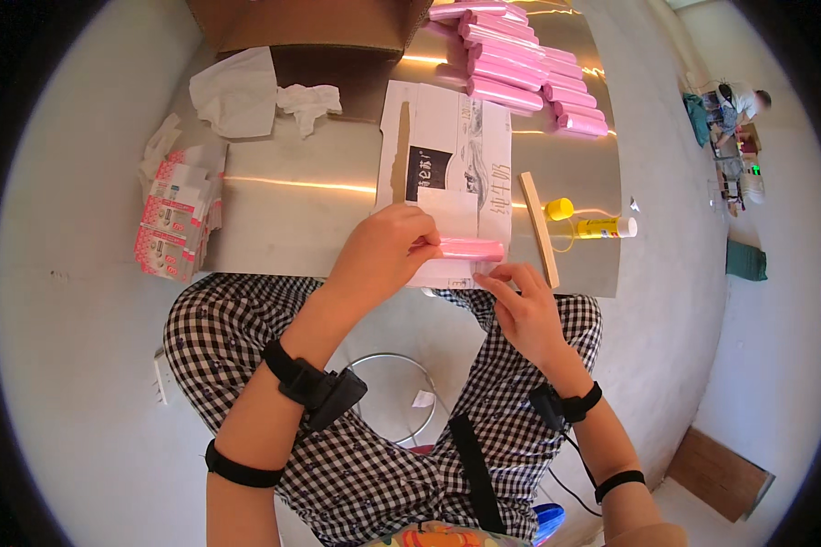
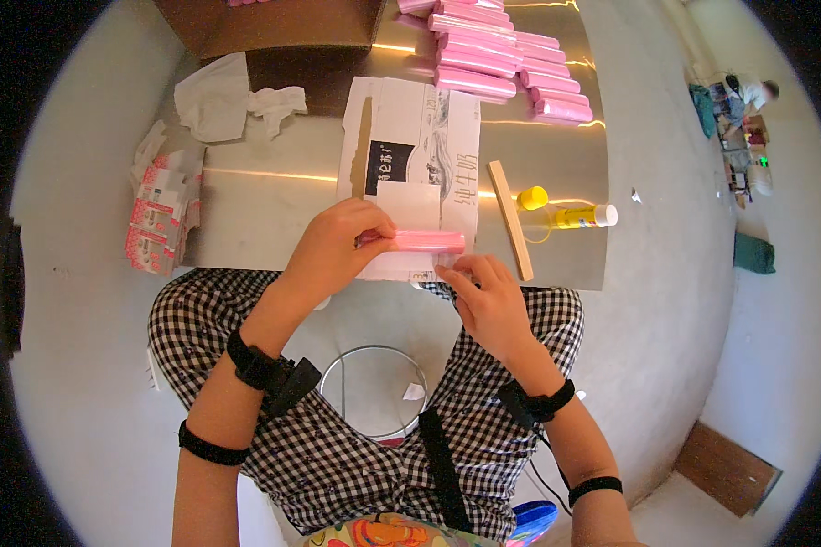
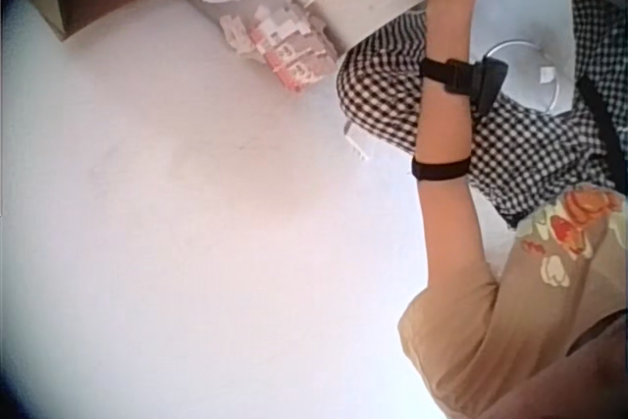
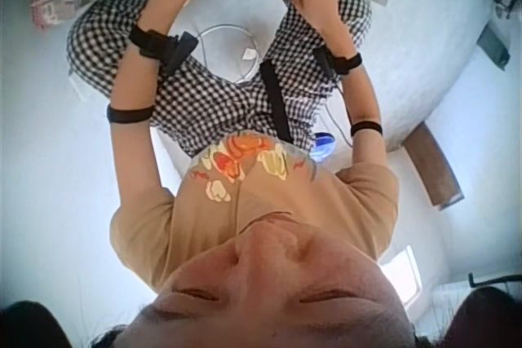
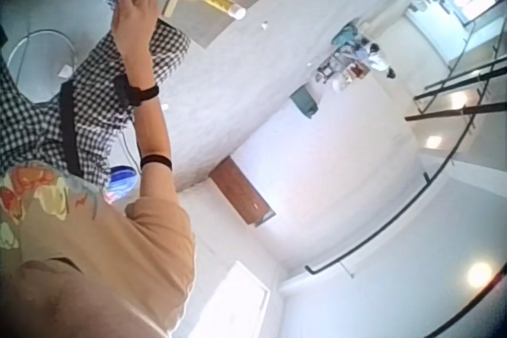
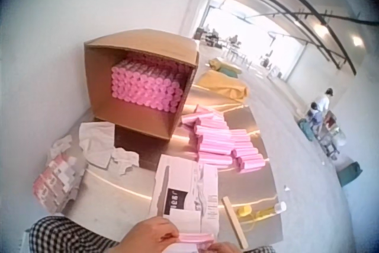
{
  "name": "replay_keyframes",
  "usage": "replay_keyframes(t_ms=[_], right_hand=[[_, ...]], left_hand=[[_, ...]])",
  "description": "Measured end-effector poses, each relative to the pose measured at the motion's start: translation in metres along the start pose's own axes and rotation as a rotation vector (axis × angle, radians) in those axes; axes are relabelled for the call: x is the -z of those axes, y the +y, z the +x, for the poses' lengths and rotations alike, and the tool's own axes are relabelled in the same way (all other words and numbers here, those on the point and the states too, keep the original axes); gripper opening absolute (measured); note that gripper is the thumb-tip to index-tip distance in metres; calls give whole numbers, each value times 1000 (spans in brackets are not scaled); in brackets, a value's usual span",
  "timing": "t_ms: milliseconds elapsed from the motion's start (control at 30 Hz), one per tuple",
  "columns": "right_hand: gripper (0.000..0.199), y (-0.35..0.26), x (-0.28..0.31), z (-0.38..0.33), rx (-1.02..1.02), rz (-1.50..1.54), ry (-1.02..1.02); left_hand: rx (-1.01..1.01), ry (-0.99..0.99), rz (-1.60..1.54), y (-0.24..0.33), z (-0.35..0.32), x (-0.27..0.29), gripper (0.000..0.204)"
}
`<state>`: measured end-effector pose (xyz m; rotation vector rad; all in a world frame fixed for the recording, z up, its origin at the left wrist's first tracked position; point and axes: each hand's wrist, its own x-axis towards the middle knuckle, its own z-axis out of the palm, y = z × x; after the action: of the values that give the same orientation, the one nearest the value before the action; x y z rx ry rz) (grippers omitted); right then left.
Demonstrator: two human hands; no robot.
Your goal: The person is applying a label to a pink container.
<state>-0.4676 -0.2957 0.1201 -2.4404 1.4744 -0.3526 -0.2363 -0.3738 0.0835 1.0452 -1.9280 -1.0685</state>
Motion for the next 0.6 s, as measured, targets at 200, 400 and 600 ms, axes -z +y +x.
replay_keyframes(t_ms=[200,400,600], right_hand=[[42,3,2,-4,26,-63,-15],[48,-1,1,-4,66,-125,-75],[45,-15,-9,3,26,-126,12]], left_hand=[[-1,-3,1,1,0,1,12],[0,-7,-21,2,1,2,12],[-1,-1,-19,-1,0,2,12]])
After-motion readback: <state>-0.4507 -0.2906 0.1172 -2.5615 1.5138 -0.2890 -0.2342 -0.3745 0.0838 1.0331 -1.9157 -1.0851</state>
